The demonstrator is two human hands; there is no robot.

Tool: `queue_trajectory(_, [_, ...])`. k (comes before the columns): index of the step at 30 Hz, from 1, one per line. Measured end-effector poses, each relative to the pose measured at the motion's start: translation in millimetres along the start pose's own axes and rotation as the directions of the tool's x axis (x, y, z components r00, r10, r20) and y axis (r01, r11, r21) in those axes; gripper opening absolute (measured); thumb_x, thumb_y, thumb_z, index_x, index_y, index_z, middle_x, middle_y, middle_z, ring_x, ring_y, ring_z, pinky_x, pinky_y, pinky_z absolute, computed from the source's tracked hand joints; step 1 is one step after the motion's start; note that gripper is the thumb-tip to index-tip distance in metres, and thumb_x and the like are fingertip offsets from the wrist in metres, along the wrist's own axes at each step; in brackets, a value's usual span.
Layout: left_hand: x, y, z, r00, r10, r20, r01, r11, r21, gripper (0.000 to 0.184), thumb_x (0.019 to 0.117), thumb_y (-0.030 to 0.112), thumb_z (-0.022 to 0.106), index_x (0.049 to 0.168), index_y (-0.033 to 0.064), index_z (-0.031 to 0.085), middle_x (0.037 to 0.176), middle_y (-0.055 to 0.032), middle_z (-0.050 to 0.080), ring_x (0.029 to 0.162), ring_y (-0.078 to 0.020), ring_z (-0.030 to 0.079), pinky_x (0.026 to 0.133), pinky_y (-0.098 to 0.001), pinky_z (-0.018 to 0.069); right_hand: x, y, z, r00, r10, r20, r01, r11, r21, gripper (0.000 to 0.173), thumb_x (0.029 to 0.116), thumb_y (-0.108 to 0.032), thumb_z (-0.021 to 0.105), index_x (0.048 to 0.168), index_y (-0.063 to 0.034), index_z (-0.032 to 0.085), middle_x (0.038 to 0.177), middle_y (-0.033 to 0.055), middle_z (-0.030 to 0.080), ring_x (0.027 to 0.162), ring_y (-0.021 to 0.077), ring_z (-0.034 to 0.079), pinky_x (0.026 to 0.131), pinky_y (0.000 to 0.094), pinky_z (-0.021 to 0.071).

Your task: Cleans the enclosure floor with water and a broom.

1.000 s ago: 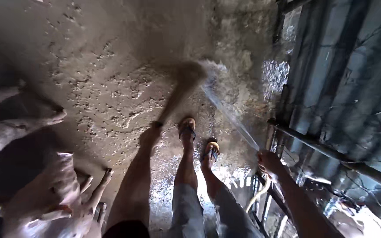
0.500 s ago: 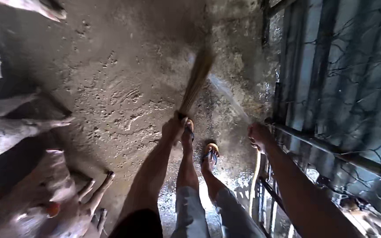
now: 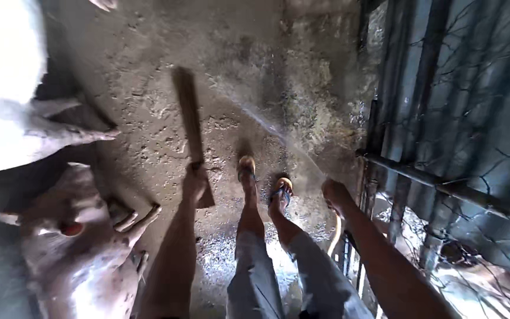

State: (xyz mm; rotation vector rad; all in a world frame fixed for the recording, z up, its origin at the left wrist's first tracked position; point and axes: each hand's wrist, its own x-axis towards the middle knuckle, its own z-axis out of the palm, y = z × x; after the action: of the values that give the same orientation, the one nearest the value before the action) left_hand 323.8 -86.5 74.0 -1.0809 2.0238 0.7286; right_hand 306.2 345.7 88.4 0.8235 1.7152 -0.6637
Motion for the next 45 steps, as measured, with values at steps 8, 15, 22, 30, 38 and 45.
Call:
queue_trajectory(8, [-35.1, 59.3, 158.9, 0.815, 0.295, 0.499, -0.532, 0.723, 0.442, 0.070, 0.1048, 0.058, 0.044, 0.157, 0.0108, 0.039, 0.135, -0.0268, 0.060, 0.117, -0.0458, 0.064, 0.096, -0.0637, 0.0515, -21.4, 99.6, 29.4, 0.958, 0.250, -0.139, -0.226, 0.960, 0.166, 0.051, 0.1131, -0.041, 0.022, 0.095, -0.0049, 0.054, 0.067, 0.0036, 0.041, 0.051, 0.0167, 0.040, 0.050, 0.0359, 0.0395])
queue_trajectory(15, [63.0, -171.9, 112.0, 0.990, -0.123, 0.073, 0.083, 0.909, 0.409, 0.068, 0.1057, 0.061, 0.037, 0.152, 0.0114, 0.043, 0.117, -0.0308, 0.069, 0.111, -0.0511, 0.066, 0.091, -0.0706, 0.0497, 5.7, 90.2, 57.9, 0.984, 0.149, -0.094, -0.131, 0.976, 0.172, 0.043, 0.1139, -0.035, 0.025, 0.090, -0.0099, 0.051, 0.061, -0.0031, 0.037, 0.046, 0.0102, 0.035, 0.044, 0.0280, 0.0356])
queue_trajectory(22, [-40.5, -165.9, 91.7, 0.995, -0.103, -0.017, 0.103, 0.994, 0.042, 0.063, 0.1081, 0.051, 0.042, 0.152, 0.0069, 0.043, 0.109, -0.0255, 0.071, 0.100, -0.0415, 0.071, 0.089, -0.0617, 0.0552, -12.0, 30.9, 66.8, 0.985, 0.017, -0.171, 0.015, 0.984, 0.180, 0.041, 0.1139, -0.032, 0.025, 0.097, -0.0068, 0.052, 0.067, -0.0011, 0.039, 0.049, 0.0110, 0.037, 0.047, 0.0294, 0.0382])
queue_trajectory(30, [66.0, 9.3, 103.8, 0.883, 0.350, 0.312, -0.459, 0.781, 0.423, 0.068, 0.1042, 0.063, 0.042, 0.154, 0.0158, 0.042, 0.117, -0.0292, 0.068, 0.106, -0.0519, 0.067, 0.085, -0.0715, 0.0521, -7.0, -30.6, 80.4, 0.980, -0.036, -0.195, 0.064, 0.989, 0.137, 0.031, 0.1126, -0.028, 0.035, 0.094, -0.0085, 0.051, 0.063, -0.0027, 0.039, 0.045, 0.0089, 0.036, 0.043, 0.0257, 0.0357])
queue_trajectory(38, [53.8, -184.1, 34.5, 0.974, -0.152, -0.169, 0.164, 0.985, 0.058, 0.076, 0.1062, 0.064, 0.031, 0.149, 0.0021, 0.046, 0.129, -0.0328, 0.063, 0.120, -0.0490, 0.062, 0.100, -0.0678, 0.0479, -46.4, 68.6, 106.5, 0.991, -0.009, -0.133, 0.025, 0.993, 0.115, 0.053, 0.1136, -0.037, 0.019, 0.098, -0.0036, 0.058, 0.069, 0.0022, 0.045, 0.053, 0.0149, 0.042, 0.053, 0.0353, 0.0420])
queue_trajectory(45, [-61.8, -121.9, 100.0, 0.907, 0.211, 0.365, -0.365, 0.827, 0.428, 0.067, 0.1065, 0.059, 0.039, 0.154, 0.0109, 0.042, 0.120, -0.0233, 0.070, 0.112, -0.0422, 0.068, 0.094, -0.0620, 0.0533, -93.4, 150.9, 151.4, 0.985, 0.087, -0.150, -0.052, 0.974, 0.222, 0.050, 0.1134, -0.035, 0.023, 0.095, -0.0032, 0.057, 0.067, 0.0034, 0.044, 0.051, 0.0155, 0.041, 0.050, 0.0354, 0.0404])
